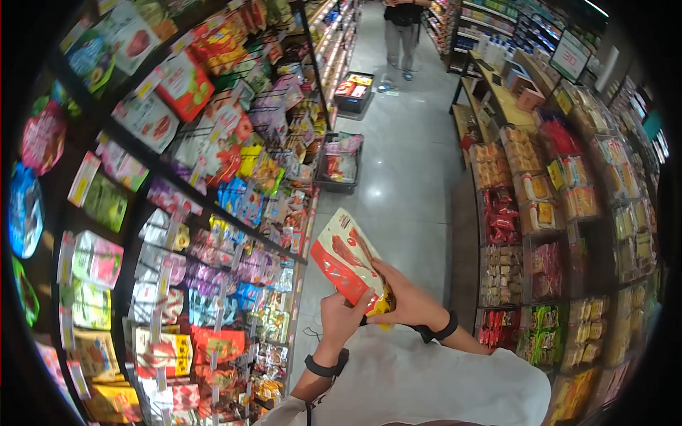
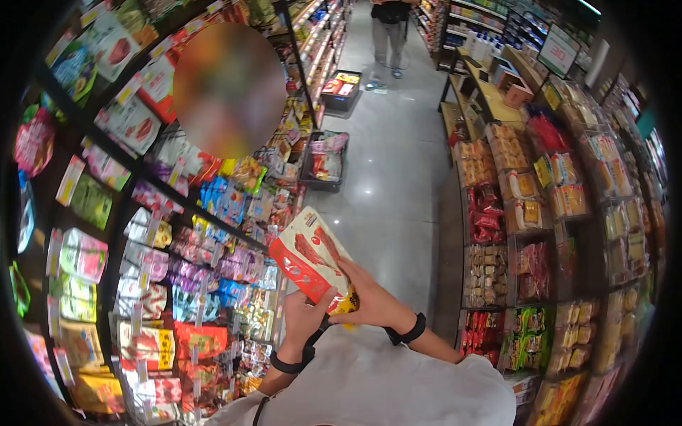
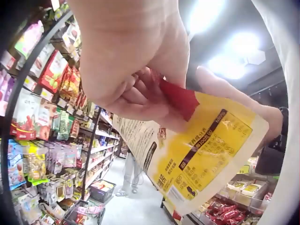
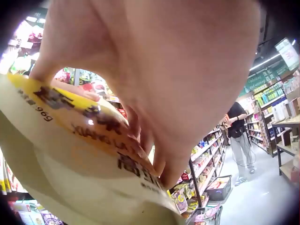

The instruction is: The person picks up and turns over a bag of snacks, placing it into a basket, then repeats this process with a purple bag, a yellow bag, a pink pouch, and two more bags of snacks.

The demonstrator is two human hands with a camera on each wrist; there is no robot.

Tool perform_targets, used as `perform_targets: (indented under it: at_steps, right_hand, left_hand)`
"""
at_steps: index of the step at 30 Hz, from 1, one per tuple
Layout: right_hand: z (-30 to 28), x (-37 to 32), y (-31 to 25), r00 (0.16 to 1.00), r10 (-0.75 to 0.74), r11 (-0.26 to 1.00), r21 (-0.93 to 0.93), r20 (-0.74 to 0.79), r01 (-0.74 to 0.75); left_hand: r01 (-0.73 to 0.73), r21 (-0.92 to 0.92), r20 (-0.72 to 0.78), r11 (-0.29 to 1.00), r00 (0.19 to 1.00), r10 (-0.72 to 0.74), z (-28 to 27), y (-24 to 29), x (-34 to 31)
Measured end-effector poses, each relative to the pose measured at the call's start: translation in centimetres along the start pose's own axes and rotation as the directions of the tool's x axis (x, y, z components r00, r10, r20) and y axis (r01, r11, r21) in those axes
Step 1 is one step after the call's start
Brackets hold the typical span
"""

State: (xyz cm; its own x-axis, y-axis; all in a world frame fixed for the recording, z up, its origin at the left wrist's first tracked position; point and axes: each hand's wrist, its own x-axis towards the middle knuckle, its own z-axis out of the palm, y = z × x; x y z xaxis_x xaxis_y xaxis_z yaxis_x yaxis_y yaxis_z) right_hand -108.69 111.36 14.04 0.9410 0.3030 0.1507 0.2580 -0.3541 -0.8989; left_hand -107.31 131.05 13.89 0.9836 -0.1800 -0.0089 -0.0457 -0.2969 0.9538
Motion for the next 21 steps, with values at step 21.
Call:
perform_targets:
  at_steps: [21]
  right_hand:
    - [-12.9,22.4,6.9,0.942,0.255,0.704,0.71,-0.22,-0.025]
  left_hand:
    - [-0.155,-0.129,0.109,0.979,0.979,0.17,-1.4,1.6,28.7]
